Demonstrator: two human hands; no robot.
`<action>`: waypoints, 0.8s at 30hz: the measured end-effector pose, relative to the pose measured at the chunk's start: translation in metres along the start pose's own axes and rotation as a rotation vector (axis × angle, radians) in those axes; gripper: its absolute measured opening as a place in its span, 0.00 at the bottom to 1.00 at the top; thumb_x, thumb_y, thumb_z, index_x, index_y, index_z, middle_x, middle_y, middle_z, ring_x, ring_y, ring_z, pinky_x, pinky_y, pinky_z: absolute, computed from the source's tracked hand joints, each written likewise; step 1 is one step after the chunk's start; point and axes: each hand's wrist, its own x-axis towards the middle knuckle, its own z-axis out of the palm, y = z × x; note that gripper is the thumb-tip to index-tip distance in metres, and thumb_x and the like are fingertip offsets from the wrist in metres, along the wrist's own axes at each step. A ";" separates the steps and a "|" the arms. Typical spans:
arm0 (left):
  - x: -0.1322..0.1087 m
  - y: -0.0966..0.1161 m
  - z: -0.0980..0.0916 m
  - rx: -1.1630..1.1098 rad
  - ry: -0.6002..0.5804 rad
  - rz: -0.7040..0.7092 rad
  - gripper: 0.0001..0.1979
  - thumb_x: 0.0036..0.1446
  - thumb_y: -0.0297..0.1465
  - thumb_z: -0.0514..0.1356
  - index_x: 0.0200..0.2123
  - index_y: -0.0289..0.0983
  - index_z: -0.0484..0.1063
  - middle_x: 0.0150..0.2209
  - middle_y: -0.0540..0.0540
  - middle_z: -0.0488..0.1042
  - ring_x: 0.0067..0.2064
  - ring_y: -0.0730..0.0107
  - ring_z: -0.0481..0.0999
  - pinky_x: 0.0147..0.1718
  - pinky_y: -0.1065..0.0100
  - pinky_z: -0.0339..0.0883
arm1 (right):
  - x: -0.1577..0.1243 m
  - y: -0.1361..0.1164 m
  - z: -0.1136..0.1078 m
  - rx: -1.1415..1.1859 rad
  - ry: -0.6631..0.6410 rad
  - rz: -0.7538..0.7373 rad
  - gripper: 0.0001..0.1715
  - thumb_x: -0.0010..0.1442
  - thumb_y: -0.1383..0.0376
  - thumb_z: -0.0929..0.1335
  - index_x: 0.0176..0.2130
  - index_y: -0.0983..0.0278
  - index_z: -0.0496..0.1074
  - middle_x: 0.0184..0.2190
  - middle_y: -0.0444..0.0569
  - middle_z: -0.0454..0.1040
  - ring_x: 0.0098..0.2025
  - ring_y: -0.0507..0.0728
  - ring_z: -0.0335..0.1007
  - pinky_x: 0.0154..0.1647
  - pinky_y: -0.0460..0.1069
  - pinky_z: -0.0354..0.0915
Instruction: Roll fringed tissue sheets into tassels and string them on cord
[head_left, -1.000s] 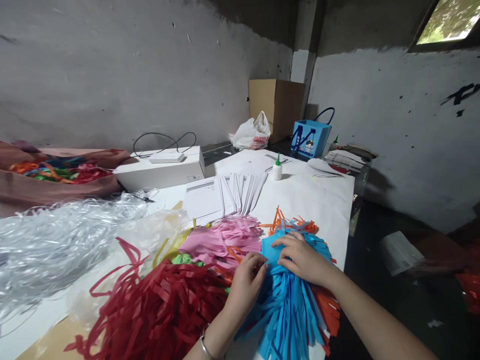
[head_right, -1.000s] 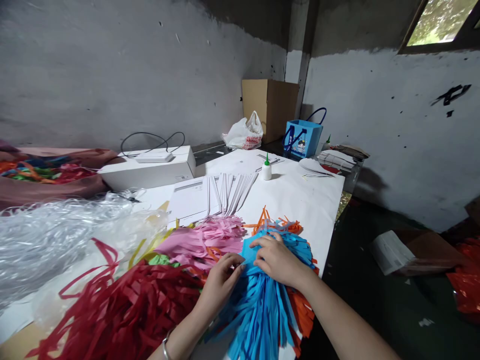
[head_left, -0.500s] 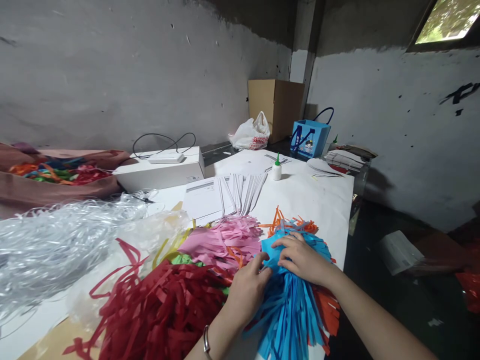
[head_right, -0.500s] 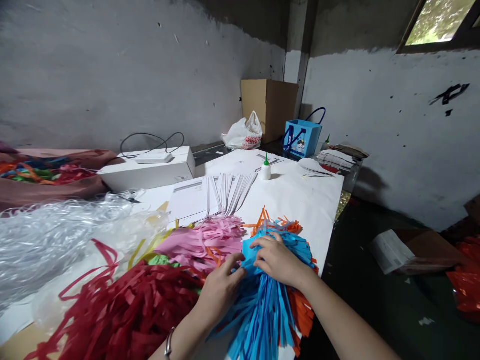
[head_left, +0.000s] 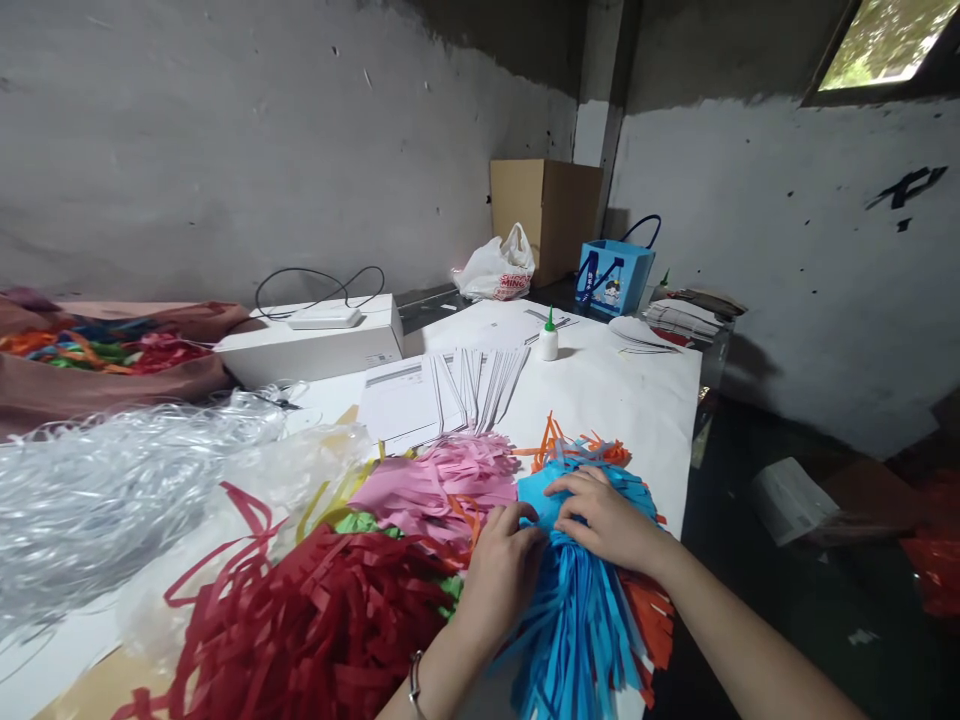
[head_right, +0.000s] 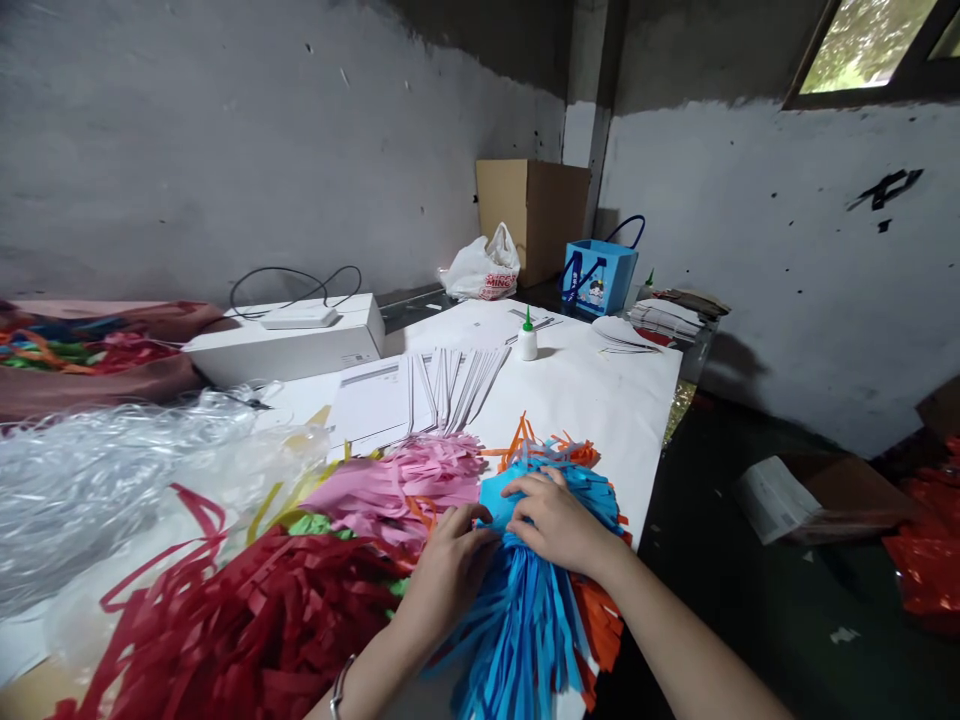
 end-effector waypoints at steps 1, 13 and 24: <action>0.000 -0.001 0.002 -0.017 0.009 -0.004 0.15 0.64 0.26 0.54 0.36 0.40 0.81 0.43 0.39 0.76 0.41 0.56 0.73 0.40 0.57 0.69 | -0.001 0.000 0.000 0.001 0.006 0.001 0.09 0.64 0.68 0.70 0.31 0.62 0.78 0.52 0.49 0.76 0.55 0.60 0.69 0.66 0.63 0.50; 0.007 -0.008 0.003 -0.248 0.075 -0.124 0.08 0.54 0.28 0.60 0.25 0.38 0.78 0.34 0.42 0.72 0.36 0.60 0.73 0.37 0.61 0.69 | -0.007 0.002 0.001 0.034 0.089 -0.007 0.07 0.62 0.68 0.71 0.31 0.62 0.78 0.52 0.49 0.76 0.54 0.60 0.70 0.62 0.61 0.55; 0.011 -0.008 -0.002 -0.427 0.069 -0.243 0.15 0.57 0.42 0.62 0.24 0.38 0.75 0.31 0.45 0.72 0.34 0.61 0.74 0.34 0.63 0.69 | -0.004 -0.004 -0.002 0.029 0.154 -0.055 0.05 0.60 0.69 0.73 0.33 0.61 0.75 0.50 0.49 0.77 0.54 0.60 0.70 0.64 0.63 0.52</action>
